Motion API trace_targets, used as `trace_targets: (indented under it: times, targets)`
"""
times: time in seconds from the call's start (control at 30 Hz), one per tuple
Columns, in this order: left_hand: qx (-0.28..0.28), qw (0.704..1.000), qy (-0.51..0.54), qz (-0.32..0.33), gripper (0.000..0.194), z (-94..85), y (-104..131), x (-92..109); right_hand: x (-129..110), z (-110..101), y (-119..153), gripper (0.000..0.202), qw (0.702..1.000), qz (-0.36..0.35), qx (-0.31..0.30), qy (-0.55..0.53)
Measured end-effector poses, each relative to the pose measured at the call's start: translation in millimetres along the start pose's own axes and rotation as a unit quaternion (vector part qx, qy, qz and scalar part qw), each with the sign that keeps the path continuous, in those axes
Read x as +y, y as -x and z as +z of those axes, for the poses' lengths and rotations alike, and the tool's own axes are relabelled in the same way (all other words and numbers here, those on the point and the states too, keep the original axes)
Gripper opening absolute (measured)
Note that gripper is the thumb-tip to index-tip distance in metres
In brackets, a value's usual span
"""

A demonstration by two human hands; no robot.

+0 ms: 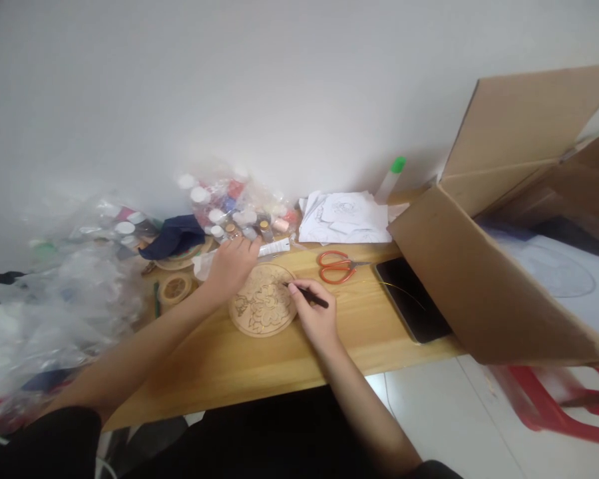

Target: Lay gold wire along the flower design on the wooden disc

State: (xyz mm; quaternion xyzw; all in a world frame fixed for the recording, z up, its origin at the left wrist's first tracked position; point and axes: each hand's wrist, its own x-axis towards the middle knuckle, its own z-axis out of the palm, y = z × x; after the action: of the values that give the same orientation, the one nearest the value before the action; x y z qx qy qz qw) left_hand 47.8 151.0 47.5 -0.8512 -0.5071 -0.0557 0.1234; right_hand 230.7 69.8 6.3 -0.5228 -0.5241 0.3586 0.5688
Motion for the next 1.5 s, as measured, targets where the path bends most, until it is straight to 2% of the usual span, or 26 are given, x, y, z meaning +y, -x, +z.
trace_targets:
  times: [0.13,0.23,0.3,0.37,0.47,0.53,0.6,0.7,0.8,0.93,1.0,1.1,1.17,1.3,1.4,1.5]
  targets:
    - [0.036,0.999,0.039,0.005,0.041,-22.6,17,-1,-23,-13,0,0.026,0.995,-0.086,0.01,0.04]
    - [0.065,0.994,0.086,0.035,0.037,-47.7,36,3,-42,-15,-7,0.018,0.981,-0.164,-0.022,0.098]
    - [0.094,0.987,0.12,0.048,0.031,-65.1,48,7,-48,-10,-13,0.023,0.937,-0.265,-0.067,0.215]
    - [0.138,0.97,0.188,0.062,0.027,-80.5,59,12,-50,-4,-17,0.029,0.892,-0.336,-0.085,0.289]
    - [0.172,0.936,0.295,0.085,0.025,-96.0,71,15,-52,0,-17,0.029,0.855,-0.407,-0.077,0.313]
    - [0.173,0.924,0.329,0.093,0.027,-101.2,78,15,-55,-4,-13,0.026,0.847,-0.427,-0.088,0.306]
    - [0.175,0.918,0.345,0.089,0.029,-103.4,87,13,-59,-12,-6,0.024,0.846,-0.418,-0.112,0.311]
    - [0.184,0.914,0.356,0.067,0.023,-102.8,101,14,-64,-23,5,0.023,0.837,-0.4,-0.139,0.346]
    - [0.181,0.912,0.363,0.055,0.019,-98.1,114,18,-65,-28,18,0.021,0.827,-0.399,-0.153,0.366]
    - [0.168,0.904,0.393,0.025,0.016,-85.5,129,15,-60,-32,34,0.019,0.839,-0.378,-0.165,0.356]
    - [0.174,0.894,0.412,-0.011,0.016,-74.5,137,10,-57,-36,40,0.021,0.849,-0.353,-0.172,0.353]
    - [0.169,0.882,0.425,-0.113,0.018,-48.7,149,0,-52,-42,48,0.024,0.873,-0.306,-0.182,0.333]
    - [0.156,0.882,0.408,-0.18,0.021,-26.9,155,-4,-50,-44,53,0.023,0.897,-0.269,-0.184,0.298]
    - [0.137,0.894,0.372,-0.21,0.014,10.9,159,-6,-47,-38,63,0.018,0.944,-0.16,-0.193,0.214]
    - [0.121,0.902,0.354,-0.217,0.013,26.7,157,-6,-46,-31,69,0.018,0.967,-0.069,-0.196,0.145]
    - [0.119,0.906,0.341,-0.221,0.015,35.1,155,-7,-45,-24,74,0.021,0.976,0.011,-0.205,0.068]
